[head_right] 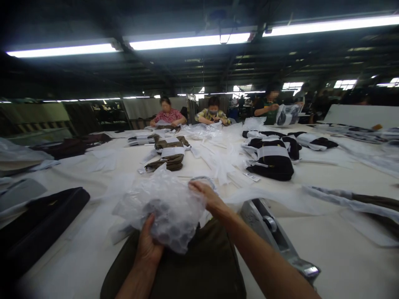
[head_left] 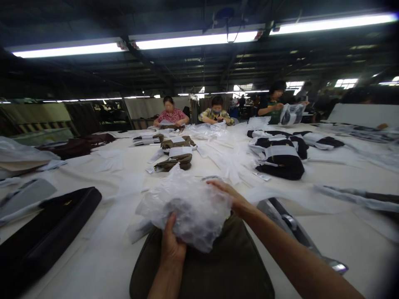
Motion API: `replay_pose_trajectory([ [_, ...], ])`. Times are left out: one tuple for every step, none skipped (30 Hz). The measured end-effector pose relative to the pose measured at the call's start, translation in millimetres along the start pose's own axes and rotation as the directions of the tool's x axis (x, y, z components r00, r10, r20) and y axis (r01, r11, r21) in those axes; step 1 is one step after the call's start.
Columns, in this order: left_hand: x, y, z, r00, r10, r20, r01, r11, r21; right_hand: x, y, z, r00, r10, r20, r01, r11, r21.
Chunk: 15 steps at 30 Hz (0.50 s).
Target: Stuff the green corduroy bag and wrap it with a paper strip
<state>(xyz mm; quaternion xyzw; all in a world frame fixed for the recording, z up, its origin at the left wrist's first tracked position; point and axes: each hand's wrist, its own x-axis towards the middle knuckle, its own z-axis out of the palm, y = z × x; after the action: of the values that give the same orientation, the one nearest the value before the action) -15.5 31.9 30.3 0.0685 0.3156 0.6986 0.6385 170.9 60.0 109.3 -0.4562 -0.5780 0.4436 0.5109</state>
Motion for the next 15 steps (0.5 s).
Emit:
replay_pose_trajectory([
  [2.7, 2.0, -0.8, 1.000, 0.002, -0.026, -0.003, 1.000, -0.024, -4.2, -0.7, -3.7, 0.998, 0.037, -0.057, -0.037, 0.999, 0.005],
  [5.1, 3.5, -1.2, 0.999, 0.006, -0.046, -0.008, 0.999, -0.041, -11.1, -0.5, -5.6, 0.990, 0.088, -0.109, -0.087, 0.996, 0.018],
  [6.9, 4.2, -1.0, 0.998, 0.012, -0.057, -0.015, 0.999, -0.051, -20.1, 0.5, -5.2, 0.979, 0.144, -0.147, -0.141, 0.990, 0.031],
  [8.1, 4.1, -0.3, 0.998, 0.019, -0.060, -0.022, 0.998, -0.055, -30.1, 2.2, -2.3, 0.969, 0.191, -0.158, -0.187, 0.982, 0.036],
  [8.5, 3.4, 1.1, 0.998, 0.030, -0.060, -0.033, 0.998, -0.052, -40.0, 4.4, 2.9, 0.967, 0.215, -0.136, -0.213, 0.977, 0.027],
  [8.1, 2.3, 3.2, 0.997, 0.049, -0.060, -0.052, 0.998, -0.044, -48.3, 6.9, 10.0, 0.972, 0.214, -0.093, -0.214, 0.977, 0.008],
  [6.8, 1.2, 5.6, 0.996, 0.072, -0.058, -0.074, 0.997, -0.032, -54.0, 9.5, 18.0, 0.979, 0.200, -0.046, -0.200, 0.980, -0.003],
  [4.8, 0.4, 8.4, 0.994, 0.095, -0.050, -0.097, 0.995, -0.020, -56.4, 12.1, 26.1, 0.984, 0.180, -0.005, -0.180, 0.984, 0.009],
  [2.2, 0.2, 11.2, 0.992, 0.118, -0.038, -0.118, 0.993, -0.011, -55.6, 14.7, 33.2, 0.987, 0.161, 0.021, -0.162, 0.986, 0.048],
  [-0.7, 0.7, 13.9, 0.991, 0.134, -0.022, -0.134, 0.991, -0.006, -51.9, 17.0, 38.9, 0.987, 0.154, 0.036, -0.157, 0.981, 0.110],
  [-3.5, 1.9, 16.5, 0.990, 0.143, 0.000, -0.143, 0.990, -0.006, -46.3, 19.1, 42.6, 0.986, 0.163, 0.038, -0.167, 0.968, 0.186],
  [-6.0, 3.6, 18.9, 0.989, 0.143, 0.022, -0.143, 0.990, -0.009, -39.6, 20.9, 44.5, 0.982, 0.181, 0.044, -0.187, 0.945, 0.268],
  [-7.7, 5.6, 21.2, 0.990, 0.138, 0.039, -0.138, 0.990, -0.011, -33.0, 22.1, 44.9, 0.978, 0.198, 0.060, -0.206, 0.916, 0.343],
  [-8.6, 7.7, 23.4, 0.990, 0.133, 0.051, -0.132, 0.991, -0.010, -27.2, 22.8, 44.1, 0.976, 0.201, 0.078, -0.216, 0.889, 0.405],
  [-8.5, 9.5, 25.7, 0.990, 0.130, 0.054, -0.130, 0.991, -0.006, -22.6, 22.7, 42.9, 0.978, 0.189, 0.092, -0.210, 0.868, 0.450],
])
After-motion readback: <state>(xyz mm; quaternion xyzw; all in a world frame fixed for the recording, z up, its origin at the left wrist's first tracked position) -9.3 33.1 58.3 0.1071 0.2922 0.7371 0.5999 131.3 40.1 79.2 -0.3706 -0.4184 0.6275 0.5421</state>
